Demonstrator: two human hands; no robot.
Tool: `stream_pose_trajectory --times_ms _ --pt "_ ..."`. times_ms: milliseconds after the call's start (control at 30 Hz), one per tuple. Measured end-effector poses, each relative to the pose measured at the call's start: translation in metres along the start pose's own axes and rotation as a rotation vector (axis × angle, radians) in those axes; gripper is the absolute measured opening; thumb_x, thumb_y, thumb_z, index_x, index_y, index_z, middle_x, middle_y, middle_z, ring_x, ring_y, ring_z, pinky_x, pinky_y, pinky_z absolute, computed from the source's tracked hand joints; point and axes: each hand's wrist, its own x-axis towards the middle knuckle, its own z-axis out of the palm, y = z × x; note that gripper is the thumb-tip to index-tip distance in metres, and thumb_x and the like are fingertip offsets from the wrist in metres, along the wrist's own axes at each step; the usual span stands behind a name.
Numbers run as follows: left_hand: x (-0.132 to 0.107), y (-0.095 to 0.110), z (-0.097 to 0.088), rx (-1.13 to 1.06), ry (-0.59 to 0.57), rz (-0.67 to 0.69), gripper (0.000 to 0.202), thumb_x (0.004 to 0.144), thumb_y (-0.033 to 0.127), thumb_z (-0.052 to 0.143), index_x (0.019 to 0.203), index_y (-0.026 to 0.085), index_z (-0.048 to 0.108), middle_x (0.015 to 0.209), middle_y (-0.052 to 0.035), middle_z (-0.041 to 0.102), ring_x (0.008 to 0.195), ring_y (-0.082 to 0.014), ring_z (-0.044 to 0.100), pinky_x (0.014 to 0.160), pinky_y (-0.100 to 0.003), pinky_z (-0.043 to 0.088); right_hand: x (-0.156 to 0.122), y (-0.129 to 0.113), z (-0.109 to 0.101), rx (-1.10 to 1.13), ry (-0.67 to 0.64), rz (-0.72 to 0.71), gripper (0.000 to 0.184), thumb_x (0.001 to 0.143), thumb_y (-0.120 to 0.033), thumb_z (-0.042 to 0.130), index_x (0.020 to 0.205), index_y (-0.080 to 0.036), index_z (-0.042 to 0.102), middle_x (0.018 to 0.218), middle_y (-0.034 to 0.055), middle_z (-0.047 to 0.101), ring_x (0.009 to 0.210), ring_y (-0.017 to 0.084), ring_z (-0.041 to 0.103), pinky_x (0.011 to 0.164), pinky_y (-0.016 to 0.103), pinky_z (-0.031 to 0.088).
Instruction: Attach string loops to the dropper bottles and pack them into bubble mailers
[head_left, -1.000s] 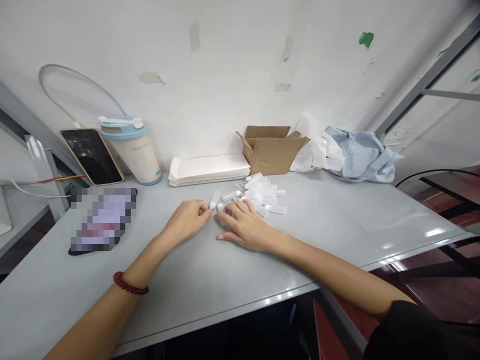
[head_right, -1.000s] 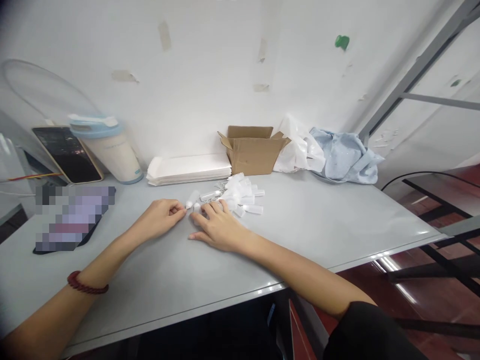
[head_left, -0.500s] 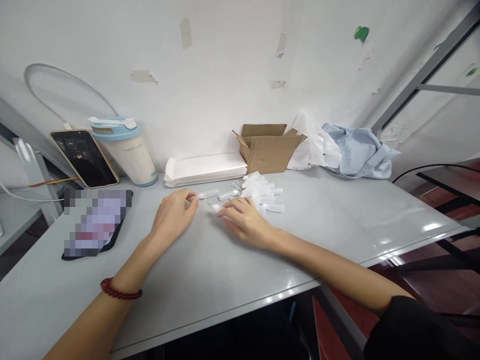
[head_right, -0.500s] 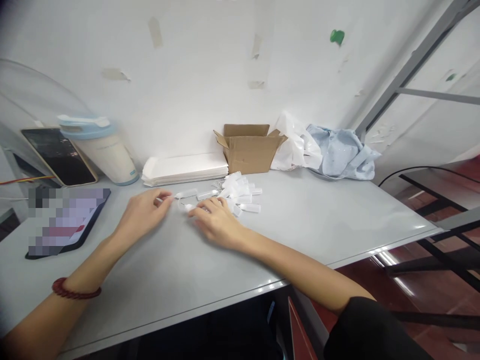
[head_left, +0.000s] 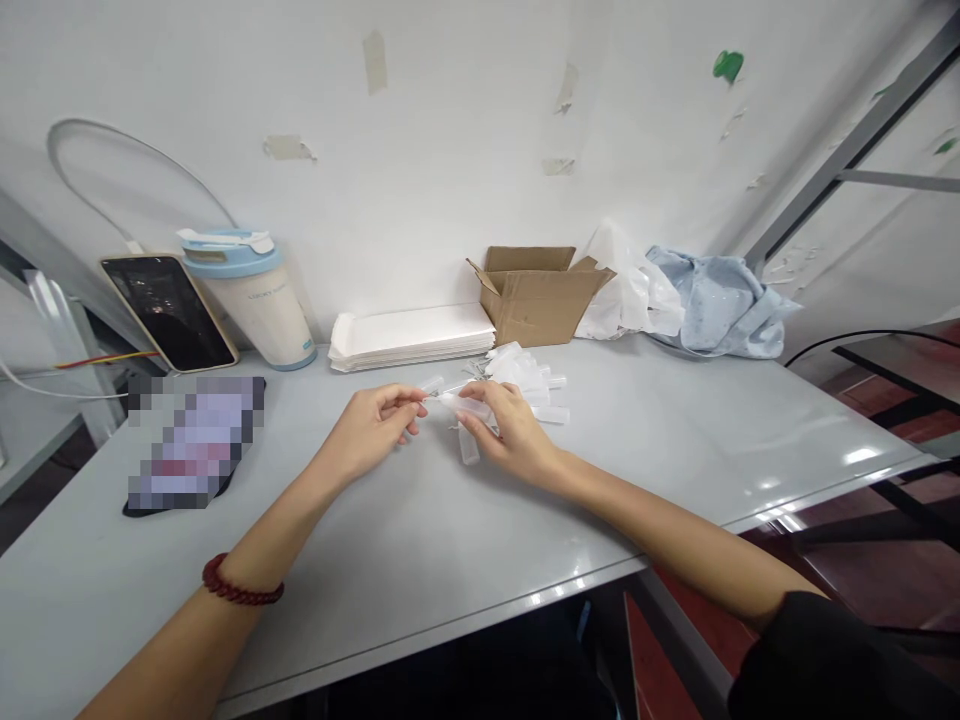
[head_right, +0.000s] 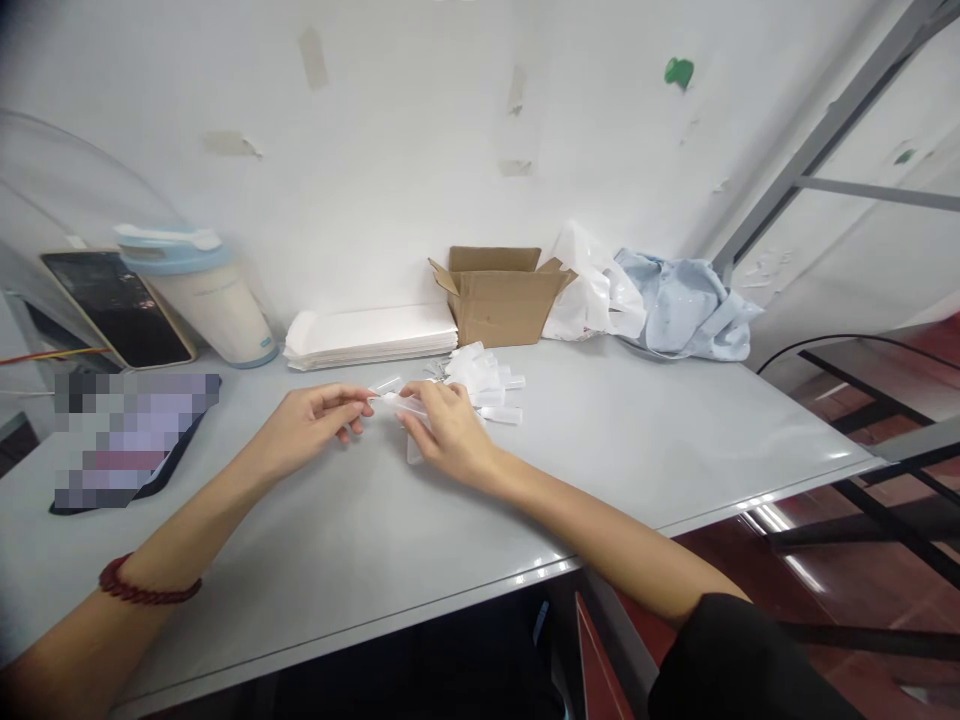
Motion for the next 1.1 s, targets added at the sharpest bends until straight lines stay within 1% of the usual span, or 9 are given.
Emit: stream_pose_trajectory --times_ms 167,267,333,400,500,667,767,900,1100 --pt "0.001 -0.005 0.001 -0.007 -0.025 0.026 0.033 0.071 0.037 0.062 0.094 0.014 0.064 0.085 -0.0053 0.066 0.068 -0.0159 0.061 0.060 -0.029 0.050 0.001 -0.004 -0.003 0.059 0.022 0.102 0.018 0.091 -0.033 0.047 0.103 -0.021 0.050 0.099 0.0072 0.066 0.094 0.022 0.061 0.083 0.038 0.043" --pt "0.000 -0.005 0.002 0.015 -0.034 0.027 0.030 0.071 0.037 0.063 0.091 0.015 0.065 0.080 -0.0043 0.066 0.065 -0.0155 0.061 0.061 -0.030 0.050 0.002 -0.008 -0.006 0.153 0.027 0.214 0.020 0.090 -0.037 0.047 0.101 -0.020 0.052 0.092 0.0054 0.066 0.082 0.019 0.062 0.068 0.030 0.045" --pt "-0.001 -0.004 0.002 0.030 -0.030 0.015 0.028 0.071 0.037 0.062 0.087 0.015 0.065 0.073 -0.0029 0.066 0.061 -0.0154 0.060 0.061 -0.031 0.051 0.003 -0.010 -0.008 0.238 0.018 0.296 0.023 0.091 -0.039 0.047 0.100 -0.020 0.053 0.081 0.0027 0.065 0.071 0.016 0.060 0.055 0.025 0.041" --pt "-0.001 -0.003 0.002 0.040 -0.038 0.009 0.025 0.072 0.037 0.061 0.083 0.015 0.065 0.065 -0.0014 0.064 0.058 -0.0155 0.060 0.062 -0.032 0.052 0.005 -0.011 -0.009 0.312 0.021 0.353 0.024 0.090 -0.041 0.047 0.099 -0.020 0.054 0.073 0.0004 0.063 0.067 0.014 0.059 0.049 0.022 0.037" --pt "-0.001 -0.002 0.002 0.029 -0.059 0.018 0.024 0.072 0.038 0.061 0.080 0.016 0.066 0.063 -0.0007 0.063 0.057 -0.0156 0.061 0.063 -0.032 0.052 0.007 -0.011 -0.011 0.370 0.048 0.393 0.023 0.090 -0.040 0.049 0.096 -0.019 0.055 0.069 -0.0008 0.061 0.067 0.013 0.059 0.050 0.021 0.038" --pt "-0.003 0.001 0.003 0.002 -0.029 -0.004 0.027 0.070 0.038 0.065 0.085 0.016 0.066 0.065 -0.0010 0.065 0.057 -0.0150 0.060 0.063 -0.031 0.053 0.008 -0.011 -0.012 0.385 0.057 0.411 0.022 0.089 -0.039 0.050 0.093 -0.018 0.057 0.067 -0.0016 0.060 0.065 0.012 0.059 0.054 0.021 0.040" --pt "-0.004 0.000 0.002 0.027 -0.049 0.040 0.025 0.074 0.041 0.062 0.081 0.017 0.067 0.065 -0.0013 0.064 0.058 -0.0151 0.060 0.062 -0.030 0.052 0.008 -0.011 -0.012 0.378 0.066 0.394 0.023 0.089 -0.040 0.050 0.092 -0.019 0.057 0.067 -0.0017 0.059 0.066 0.012 0.058 0.055 0.022 0.040" --pt "-0.003 -0.001 -0.001 0.057 -0.080 0.089 0.030 0.078 0.045 0.058 0.079 0.017 0.068 0.067 -0.0027 0.065 0.060 -0.0157 0.060 0.064 -0.031 0.052 0.007 -0.012 -0.012 0.374 0.067 0.401 0.024 0.089 -0.041 0.050 0.091 -0.019 0.058 0.065 -0.0019 0.059 0.065 0.012 0.058 0.055 0.022 0.040" --pt "-0.003 0.002 -0.001 -0.044 -0.115 0.085 0.028 0.076 0.044 0.062 0.078 0.017 0.069 0.072 -0.0041 0.068 0.060 -0.0151 0.060 0.063 -0.031 0.052 0.008 -0.015 -0.014 0.416 0.039 0.410 0.023 0.089 -0.040 0.050 0.087 -0.019 0.057 0.063 -0.0028 0.056 0.064 0.012 0.057 0.057 0.023 0.041"
